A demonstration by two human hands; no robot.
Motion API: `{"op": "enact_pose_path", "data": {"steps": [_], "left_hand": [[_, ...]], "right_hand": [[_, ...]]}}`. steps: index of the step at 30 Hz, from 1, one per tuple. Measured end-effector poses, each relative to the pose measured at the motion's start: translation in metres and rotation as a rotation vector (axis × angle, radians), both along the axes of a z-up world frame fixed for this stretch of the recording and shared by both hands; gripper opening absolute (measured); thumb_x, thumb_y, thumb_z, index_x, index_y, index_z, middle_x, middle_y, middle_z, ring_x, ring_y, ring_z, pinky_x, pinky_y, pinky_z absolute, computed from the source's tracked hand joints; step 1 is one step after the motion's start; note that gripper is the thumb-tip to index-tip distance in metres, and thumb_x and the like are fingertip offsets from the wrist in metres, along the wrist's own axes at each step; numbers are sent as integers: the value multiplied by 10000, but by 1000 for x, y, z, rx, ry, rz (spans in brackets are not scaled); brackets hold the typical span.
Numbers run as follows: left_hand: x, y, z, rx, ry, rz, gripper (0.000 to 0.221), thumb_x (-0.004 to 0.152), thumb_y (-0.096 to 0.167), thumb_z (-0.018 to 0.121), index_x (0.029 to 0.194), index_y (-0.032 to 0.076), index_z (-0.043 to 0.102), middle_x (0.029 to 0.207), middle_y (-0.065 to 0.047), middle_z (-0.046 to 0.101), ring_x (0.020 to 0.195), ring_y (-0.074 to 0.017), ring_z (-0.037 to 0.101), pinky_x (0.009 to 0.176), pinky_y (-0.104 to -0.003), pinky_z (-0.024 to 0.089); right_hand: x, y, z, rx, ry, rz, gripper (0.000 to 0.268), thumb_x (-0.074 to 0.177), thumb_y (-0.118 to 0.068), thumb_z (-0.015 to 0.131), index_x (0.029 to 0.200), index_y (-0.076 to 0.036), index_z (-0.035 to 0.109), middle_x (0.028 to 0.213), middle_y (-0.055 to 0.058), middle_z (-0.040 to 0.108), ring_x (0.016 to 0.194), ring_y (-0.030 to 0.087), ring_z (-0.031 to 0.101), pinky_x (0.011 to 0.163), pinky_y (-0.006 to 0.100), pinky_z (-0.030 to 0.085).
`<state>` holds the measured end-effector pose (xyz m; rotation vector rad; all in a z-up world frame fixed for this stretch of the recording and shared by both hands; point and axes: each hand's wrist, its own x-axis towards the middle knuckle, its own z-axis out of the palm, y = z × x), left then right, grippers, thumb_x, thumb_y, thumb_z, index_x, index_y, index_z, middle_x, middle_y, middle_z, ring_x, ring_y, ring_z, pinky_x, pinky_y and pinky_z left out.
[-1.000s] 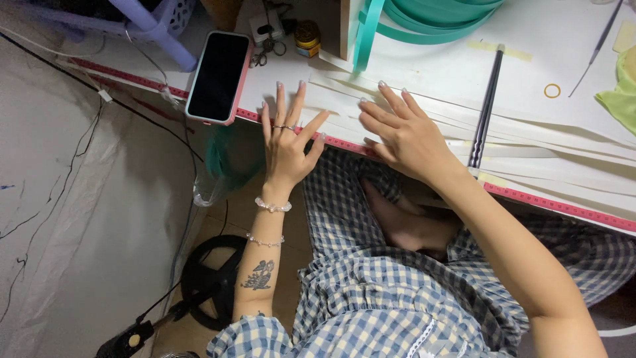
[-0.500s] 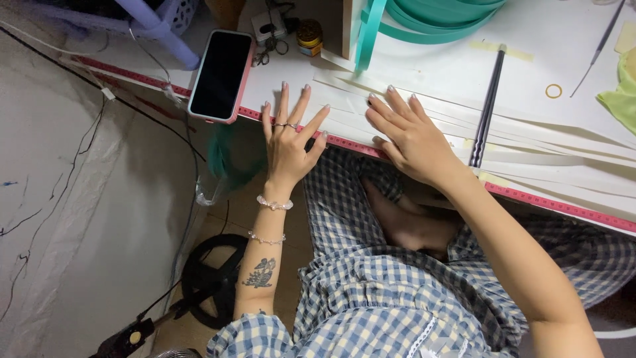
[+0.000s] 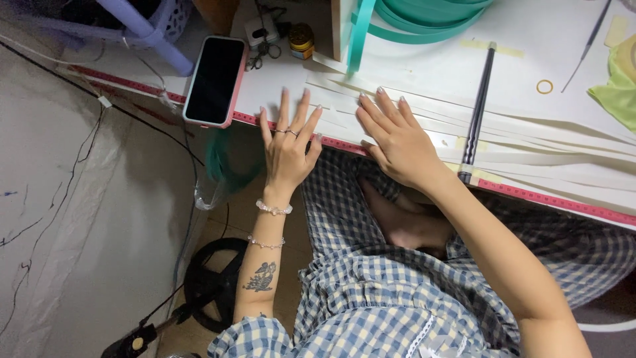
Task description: Aligning a bundle of white plastic strips on a table and securing the ends with adhesive tape.
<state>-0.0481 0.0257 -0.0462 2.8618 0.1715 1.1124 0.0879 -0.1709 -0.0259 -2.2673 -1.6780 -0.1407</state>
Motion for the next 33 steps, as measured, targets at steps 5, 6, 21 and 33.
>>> {"op": "enact_pose_path", "data": {"steps": [5,6,21,33], "left_hand": [[3,-2,1,20,-11,-51,387,933,269,455,1264,143,614,1401,-41,533,1340,-257,425,1077,-524,219],[3,-3,4,38,-7,-38,391,934,264,442,1258,129,616,1384,-44,552,1315,-254,461,1065,-513,241],[1,-7,6,-30,87,-36,406,1005,265,354,1270,174,648,1443,-56,493,1378,-282,357,1071,-551,199],[0,-6,3,-39,100,-32,385,978,242,412,1298,206,622,1455,-31,476,1382,-268,349,1087,-532,168]], "right_hand": [[2,-1,-8,73,-32,-5,677,852,-328,574,1453,-72,397,1510,136,370,1407,356,277,1118,534,212],[3,-1,-12,110,-65,1,731,807,-356,620,1442,-60,411,1493,148,397,1399,353,304,1121,525,214],[19,-157,29,495,17,-121,205,898,-87,636,1087,-77,715,1233,79,666,1196,352,588,1031,422,453],[12,-174,6,224,-128,-274,420,980,-259,535,1361,-87,572,1437,113,521,1373,343,396,1108,474,274]]}}
